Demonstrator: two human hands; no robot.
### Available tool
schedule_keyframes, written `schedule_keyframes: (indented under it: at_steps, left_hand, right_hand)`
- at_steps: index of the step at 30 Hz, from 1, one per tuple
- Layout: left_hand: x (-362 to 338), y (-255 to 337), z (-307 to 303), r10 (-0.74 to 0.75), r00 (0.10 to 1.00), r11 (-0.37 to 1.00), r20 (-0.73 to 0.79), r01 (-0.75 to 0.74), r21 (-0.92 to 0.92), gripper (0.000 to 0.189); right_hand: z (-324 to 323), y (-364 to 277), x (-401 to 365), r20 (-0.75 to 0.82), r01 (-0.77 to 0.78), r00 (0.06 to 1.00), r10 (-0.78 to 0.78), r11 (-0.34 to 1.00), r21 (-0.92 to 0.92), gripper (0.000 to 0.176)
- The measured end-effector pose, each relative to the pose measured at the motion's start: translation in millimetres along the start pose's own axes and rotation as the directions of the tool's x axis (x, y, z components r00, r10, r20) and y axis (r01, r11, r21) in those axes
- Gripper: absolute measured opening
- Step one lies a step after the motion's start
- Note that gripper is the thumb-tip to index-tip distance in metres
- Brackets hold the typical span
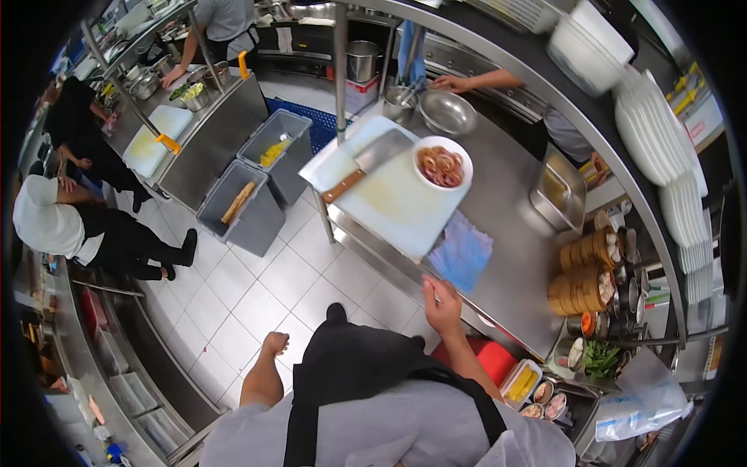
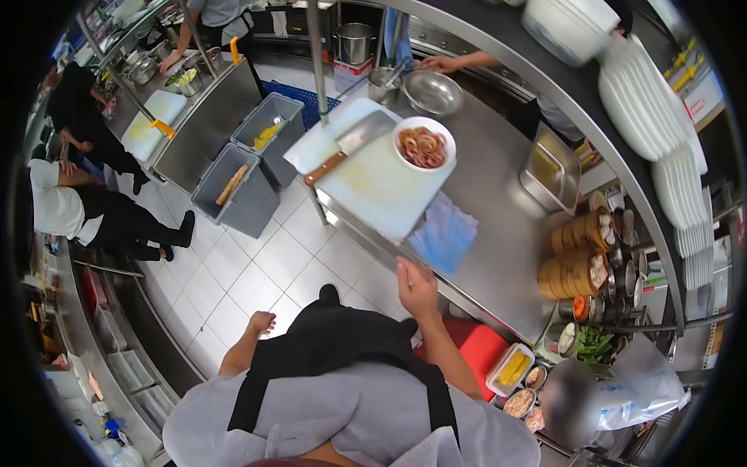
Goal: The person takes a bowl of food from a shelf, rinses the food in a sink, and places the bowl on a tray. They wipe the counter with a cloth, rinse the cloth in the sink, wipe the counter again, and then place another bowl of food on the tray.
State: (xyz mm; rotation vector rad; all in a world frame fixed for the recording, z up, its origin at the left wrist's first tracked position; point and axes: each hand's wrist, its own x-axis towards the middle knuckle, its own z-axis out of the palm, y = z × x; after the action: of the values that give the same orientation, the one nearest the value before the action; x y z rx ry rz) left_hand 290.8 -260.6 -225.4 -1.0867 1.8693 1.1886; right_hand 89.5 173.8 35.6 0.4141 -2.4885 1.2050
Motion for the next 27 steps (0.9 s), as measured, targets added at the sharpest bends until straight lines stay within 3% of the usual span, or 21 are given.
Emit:
schedule_keyframes:
  at_steps: [4, 6, 8, 9, 10, 11, 13, 15, 16, 18, 20, 21, 25, 26, 27]
  left_hand:
    - [-5, 3, -48, -0.13, 0.988, 0.961, -0.083, 0.105, -0.255, 0.024]
    - [11, 17, -72, -0.099, 0.99, 0.965, -0.101, 0.071, -0.253, 0.026]
    - [53, 30, -96, 0.179, 0.967, 0.973, -0.18, -0.201, -0.116, 0.029]
    - [60, 57, -105, 0.187, 0.945, 0.946, -0.268, -0.246, -0.208, 0.033]
    - [78, 83, -121, 0.277, 0.913, 0.93, -0.3, -0.333, -0.155, 0.036]
    - [108, 107, -134, 0.39, 0.839, 0.907, -0.379, -0.422, 0.0, 0.04]
    - [99, 194, -163, 0.529, 0.718, 0.819, -0.452, -0.572, 0.051, 0.04]
    - [73, 277, -187, 0.595, 0.649, 0.704, -0.475, -0.705, -0.082, 0.034]
    - [61, 314, -196, 0.6, 0.646, 0.685, -0.472, -0.72, -0.115, 0.033]
    - [62, 356, -204, 0.61, 0.637, 0.658, -0.472, -0.739, -0.147, 0.032]
    - [71, 392, -212, 0.723, 0.51, 0.493, -0.465, -0.853, -0.17, 0.035]
    - [61, 405, -216, 0.696, 0.582, 0.529, -0.42, -0.812, -0.247, 0.035]
    - [85, 411, -225, 0.685, 0.601, 0.516, -0.412, -0.799, -0.309, 0.033]
    - [91, 405, -229, 0.69, 0.603, 0.517, -0.4, -0.797, -0.311, 0.033]
    - [95, 398, -233, 0.652, 0.649, 0.546, -0.391, -0.76, -0.351, 0.034]
  right_hand:
    - [46, -47, 43, 0.06, 0.165, 0.984, -0.169, 0.984, 0.061, 0.013]
    - [62, -69, 70, 0.063, 0.242, 0.966, -0.252, 0.961, 0.133, 0.013]
    - [70, -88, 98, 0.036, 0.28, 0.957, -0.287, 0.95, 0.137, 0.013]
    - [73, -94, 113, 0.014, 0.312, 0.948, -0.317, 0.939, 0.141, 0.014]
    - [76, -96, 127, 0.014, 0.321, 0.945, -0.326, 0.937, 0.139, 0.014]
    - [77, -95, 142, -0.013, 0.309, 0.951, -0.309, 0.945, 0.112, 0.014]
    - [78, -92, 176, -0.038, 0.305, 0.952, -0.303, 0.949, 0.083, 0.014]
    - [80, -87, 216, -0.183, 0.209, 0.964, -0.193, 0.975, 0.077, 0.015]
    - [82, -84, 239, -0.185, 0.216, 0.962, -0.199, 0.973, 0.076, 0.015]
    - [85, -76, 291, -0.222, 0.042, 0.975, -0.011, 0.99, 0.135, 0.022]
    - [99, -50, 351, -0.222, 0.018, 0.974, 0.033, 0.975, 0.222, 0.025]
    - [107, -39, 382, -0.219, -0.022, 0.971, 0.093, 0.951, 0.307, 0.029]
    - [140, 0, 521, -0.231, 0.032, 0.973, -0.017, 0.998, 0.057, 0.038]
    - [144, 19, 558, -0.164, -0.019, 0.986, -0.016, 0.977, -0.212, 0.041]
    - [151, 32, 586, -0.129, -0.043, 0.992, -0.003, 0.935, -0.351, 0.042]
